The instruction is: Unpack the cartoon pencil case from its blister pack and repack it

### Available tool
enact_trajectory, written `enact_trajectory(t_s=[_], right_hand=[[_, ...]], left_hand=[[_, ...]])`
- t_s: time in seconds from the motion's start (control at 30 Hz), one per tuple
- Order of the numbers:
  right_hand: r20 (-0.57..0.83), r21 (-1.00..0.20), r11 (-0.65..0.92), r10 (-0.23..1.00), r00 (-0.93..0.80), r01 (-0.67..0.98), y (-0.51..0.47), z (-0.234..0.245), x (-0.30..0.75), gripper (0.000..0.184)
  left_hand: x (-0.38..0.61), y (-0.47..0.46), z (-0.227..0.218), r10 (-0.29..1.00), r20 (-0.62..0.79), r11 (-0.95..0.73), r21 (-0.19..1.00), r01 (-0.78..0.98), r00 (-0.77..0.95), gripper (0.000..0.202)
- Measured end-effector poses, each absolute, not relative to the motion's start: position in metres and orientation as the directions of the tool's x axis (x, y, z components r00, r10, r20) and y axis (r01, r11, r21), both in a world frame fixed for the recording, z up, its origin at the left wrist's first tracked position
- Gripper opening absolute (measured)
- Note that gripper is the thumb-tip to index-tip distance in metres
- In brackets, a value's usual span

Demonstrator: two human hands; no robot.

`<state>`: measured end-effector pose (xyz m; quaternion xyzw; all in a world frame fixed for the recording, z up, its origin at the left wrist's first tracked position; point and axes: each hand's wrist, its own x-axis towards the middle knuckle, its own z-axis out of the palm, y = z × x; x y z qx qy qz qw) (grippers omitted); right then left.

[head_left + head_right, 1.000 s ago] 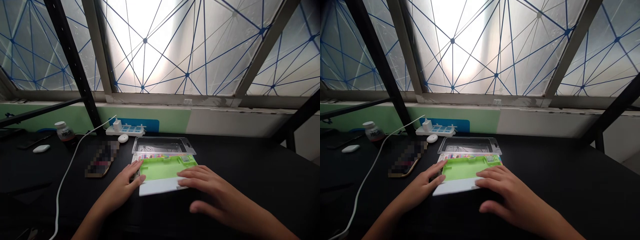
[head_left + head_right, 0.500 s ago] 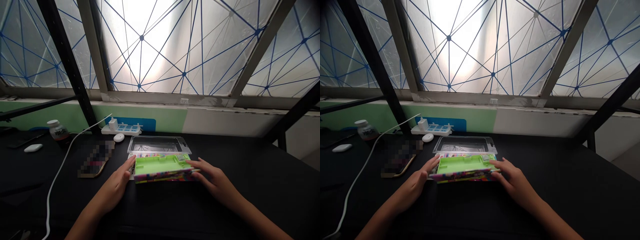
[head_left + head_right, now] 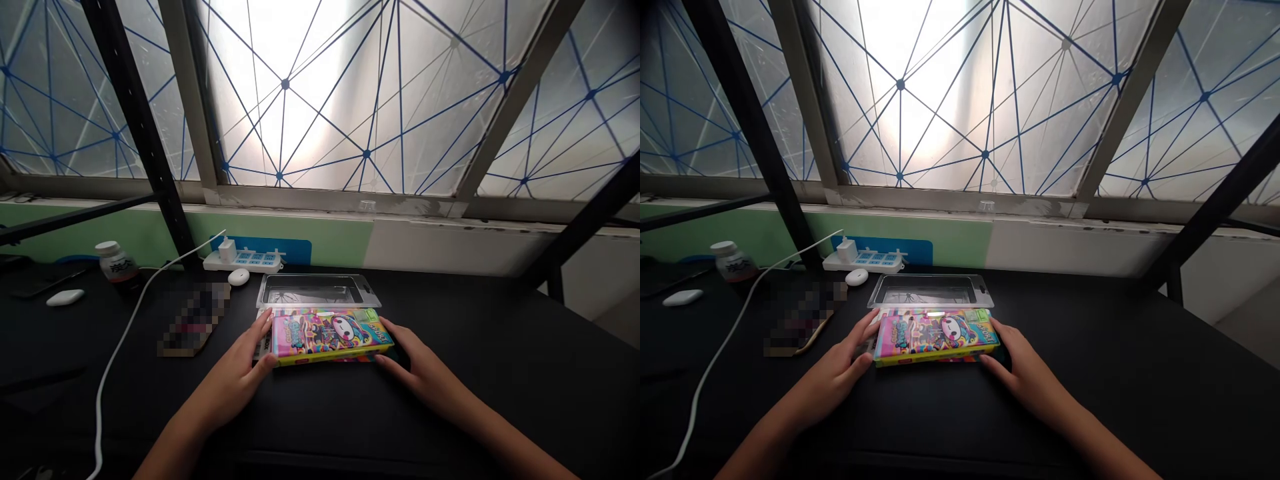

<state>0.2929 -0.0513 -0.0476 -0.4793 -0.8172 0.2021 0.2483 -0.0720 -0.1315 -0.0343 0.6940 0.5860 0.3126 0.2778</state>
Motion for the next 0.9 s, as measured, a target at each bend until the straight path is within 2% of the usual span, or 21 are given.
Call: enact_trajectory(t_s=[0.13, 0.27, 0.4, 0.5, 0.57, 0.63, 0.77, 0.9], right_hand=[[0.299, -0.544, 0.523, 0.852, -0.431, 0.656, -0.056, -0.048, 0.295, 0.056], [0.437, -0.489, 0.613, 0.788, -0.434, 0.621, -0.053, -0.039, 0.293, 0.047], [0.505, -0.455, 0.624, 0.768, -0.393, 0.635, -0.029, -0.014, 0.279, 0.048], [0.513, -0.419, 0.612, 0.769, -0.381, 0.671, 0.003, 0.001, 0.264, 0.052], [0.501, -0.370, 0.606, 0.769, -0.398, 0.705, 0.023, -0.001, 0.255, 0.053], [0.473, -0.319, 0.614, 0.763, -0.440, 0.722, 0.040, -0.012, 0.248, 0.052], [0.413, -0.267, 0.655, 0.741, -0.530, 0.707, 0.053, -0.042, 0.243, 0.047], [0.352, -0.122, 0.629, 0.750, -0.560, 0.768, 0.049, -0.053, 0.244, 0.054]], left_hand=[[-0.069, -0.133, -0.033, 0.985, 0.139, -0.171, 0.740, 0.650, 0.102, 0.082], [-0.060, -0.128, -0.023, 0.970, 0.241, -0.191, 0.718, 0.669, 0.018, 0.080], [-0.048, -0.098, 0.003, 0.929, 0.369, -0.232, 0.651, 0.723, -0.034, 0.080], [-0.045, -0.063, 0.017, 0.858, 0.508, -0.260, 0.559, 0.787, -0.077, 0.074], [-0.046, -0.042, 0.014, 0.840, 0.536, -0.244, 0.506, 0.827, -0.081, 0.071], [-0.049, -0.029, 0.002, 0.864, 0.498, -0.174, 0.436, 0.883, -0.075, 0.070], [-0.057, -0.025, -0.025, 0.974, 0.221, -0.019, 0.291, 0.957, -0.048, 0.073], [-0.052, -0.031, -0.028, 0.985, 0.171, -0.007, 0.176, 0.984, -0.023, 0.080]])
